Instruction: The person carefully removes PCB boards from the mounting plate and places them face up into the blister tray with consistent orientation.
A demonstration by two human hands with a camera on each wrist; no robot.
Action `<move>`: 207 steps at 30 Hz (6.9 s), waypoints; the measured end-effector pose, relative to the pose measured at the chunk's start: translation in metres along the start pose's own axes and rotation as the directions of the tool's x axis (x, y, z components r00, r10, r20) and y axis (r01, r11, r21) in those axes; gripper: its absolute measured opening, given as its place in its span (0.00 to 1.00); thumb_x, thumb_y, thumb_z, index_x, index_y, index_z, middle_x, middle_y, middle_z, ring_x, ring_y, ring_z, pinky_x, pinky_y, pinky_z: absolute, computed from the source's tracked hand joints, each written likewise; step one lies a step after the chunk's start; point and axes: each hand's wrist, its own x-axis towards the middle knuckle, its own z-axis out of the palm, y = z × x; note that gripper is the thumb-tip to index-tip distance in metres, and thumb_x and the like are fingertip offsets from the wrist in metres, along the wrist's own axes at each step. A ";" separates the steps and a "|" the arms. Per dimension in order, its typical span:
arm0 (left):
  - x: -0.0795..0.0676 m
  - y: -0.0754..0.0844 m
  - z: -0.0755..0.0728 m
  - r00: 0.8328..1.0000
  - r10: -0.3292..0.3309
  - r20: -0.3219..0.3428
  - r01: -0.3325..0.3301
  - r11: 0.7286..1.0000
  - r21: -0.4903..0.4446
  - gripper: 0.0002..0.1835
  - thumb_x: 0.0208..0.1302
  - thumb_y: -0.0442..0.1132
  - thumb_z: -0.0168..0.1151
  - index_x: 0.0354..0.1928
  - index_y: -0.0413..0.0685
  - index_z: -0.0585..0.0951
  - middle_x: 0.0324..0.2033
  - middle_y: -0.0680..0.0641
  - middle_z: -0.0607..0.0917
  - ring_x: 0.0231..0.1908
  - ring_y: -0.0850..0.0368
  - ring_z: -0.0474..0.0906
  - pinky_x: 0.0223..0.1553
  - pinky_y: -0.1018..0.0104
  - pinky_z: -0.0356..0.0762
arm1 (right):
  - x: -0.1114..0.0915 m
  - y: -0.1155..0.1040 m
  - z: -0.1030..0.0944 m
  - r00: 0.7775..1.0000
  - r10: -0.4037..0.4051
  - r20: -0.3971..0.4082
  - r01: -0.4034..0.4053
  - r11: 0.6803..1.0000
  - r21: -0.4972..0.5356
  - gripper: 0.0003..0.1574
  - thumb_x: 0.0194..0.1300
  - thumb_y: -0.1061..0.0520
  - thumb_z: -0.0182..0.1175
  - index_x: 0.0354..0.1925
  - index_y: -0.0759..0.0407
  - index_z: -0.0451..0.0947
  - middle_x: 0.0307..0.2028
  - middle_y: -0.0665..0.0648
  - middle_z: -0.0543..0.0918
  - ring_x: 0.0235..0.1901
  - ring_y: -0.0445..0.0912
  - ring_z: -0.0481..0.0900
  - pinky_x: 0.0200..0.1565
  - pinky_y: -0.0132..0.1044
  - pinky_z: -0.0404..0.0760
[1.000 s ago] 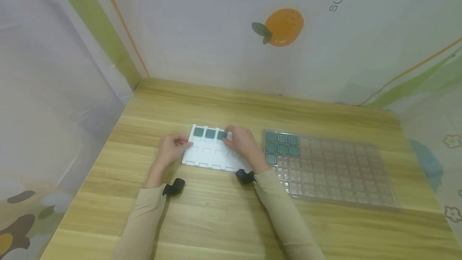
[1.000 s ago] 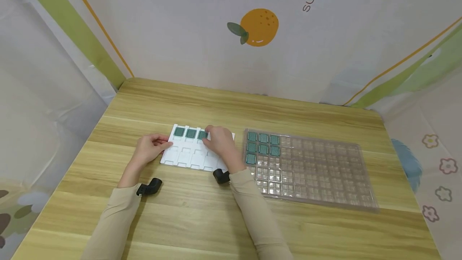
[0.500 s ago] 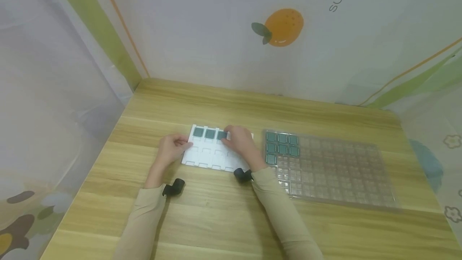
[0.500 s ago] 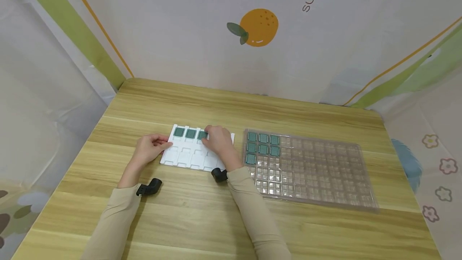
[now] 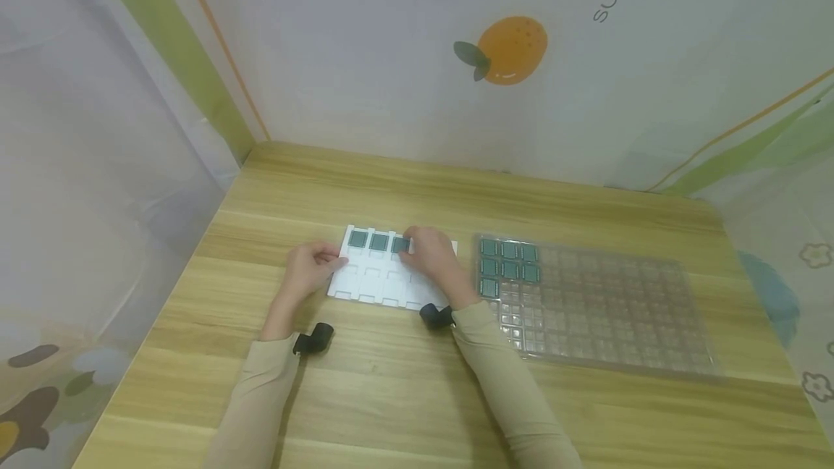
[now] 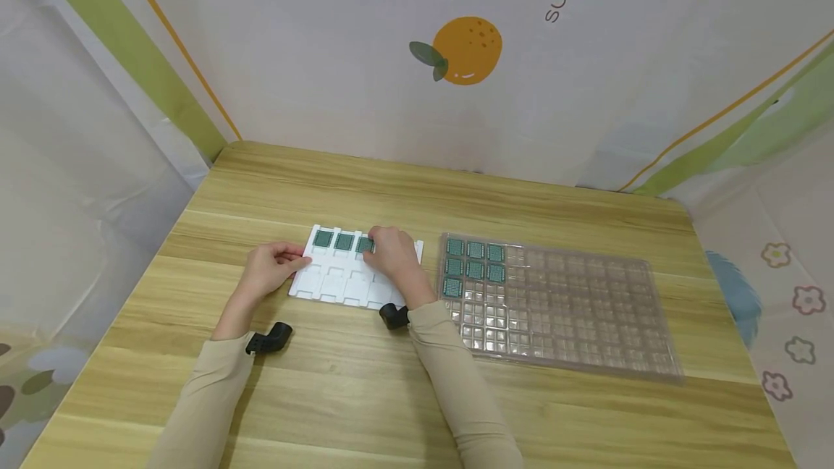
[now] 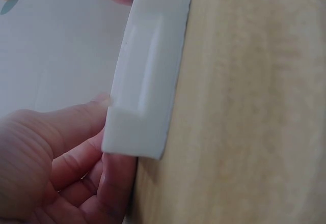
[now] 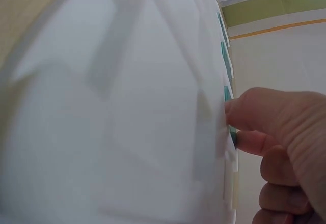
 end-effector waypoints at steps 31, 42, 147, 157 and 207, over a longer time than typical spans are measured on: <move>-0.004 0.002 0.000 0.999 0.033 -0.021 -0.034 0.998 -0.047 0.12 0.56 0.36 0.66 0.35 0.31 0.81 0.28 0.38 0.83 0.29 0.49 0.79 0.31 0.62 0.79 | -0.017 0.009 -0.010 0.999 0.007 -0.050 -0.006 0.999 0.032 0.20 0.56 0.57 0.65 0.48 0.62 0.79 0.45 0.59 0.83 0.41 0.51 0.81 0.44 0.41 0.79; -0.002 0.002 0.001 1.000 -0.014 -0.005 0.014 1.000 0.019 0.12 0.58 0.34 0.65 0.39 0.29 0.81 0.33 0.35 0.83 0.33 0.45 0.79 0.35 0.60 0.79 | -0.027 0.015 -0.014 0.997 0.042 -0.058 -0.040 0.999 0.032 0.21 0.56 0.55 0.65 0.48 0.61 0.79 0.42 0.59 0.84 0.29 0.46 0.76 0.33 0.36 0.78; -0.001 0.000 0.000 1.000 -0.002 0.005 0.002 0.999 0.032 0.13 0.59 0.35 0.64 0.39 0.29 0.81 0.34 0.34 0.83 0.34 0.43 0.79 0.38 0.56 0.79 | -0.134 0.124 -0.046 0.991 0.125 -0.056 -0.121 0.991 0.061 0.22 0.49 0.62 0.68 0.44 0.69 0.76 0.19 0.52 0.76 0.17 0.42 0.70 0.19 0.33 0.71; -0.002 0.000 0.000 1.000 0.010 0.005 -0.010 0.999 0.030 0.13 0.59 0.35 0.64 0.38 0.29 0.81 0.33 0.34 0.83 0.34 0.43 0.79 0.37 0.56 0.79 | -0.136 0.121 -0.048 0.987 0.162 -0.023 -0.160 0.985 0.069 0.23 0.52 0.62 0.67 0.46 0.68 0.76 0.17 0.50 0.73 0.15 0.41 0.68 0.17 0.33 0.69; 0.000 0.000 0.000 1.000 -0.008 0.003 0.008 0.999 0.037 0.12 0.59 0.36 0.65 0.39 0.31 0.81 0.34 0.36 0.84 0.34 0.45 0.79 0.37 0.57 0.79 | -0.095 0.075 -0.040 0.989 -0.028 -0.148 0.037 0.998 0.059 0.20 0.55 0.60 0.66 0.46 0.66 0.79 0.10 0.45 0.64 0.11 0.37 0.59 0.15 0.30 0.61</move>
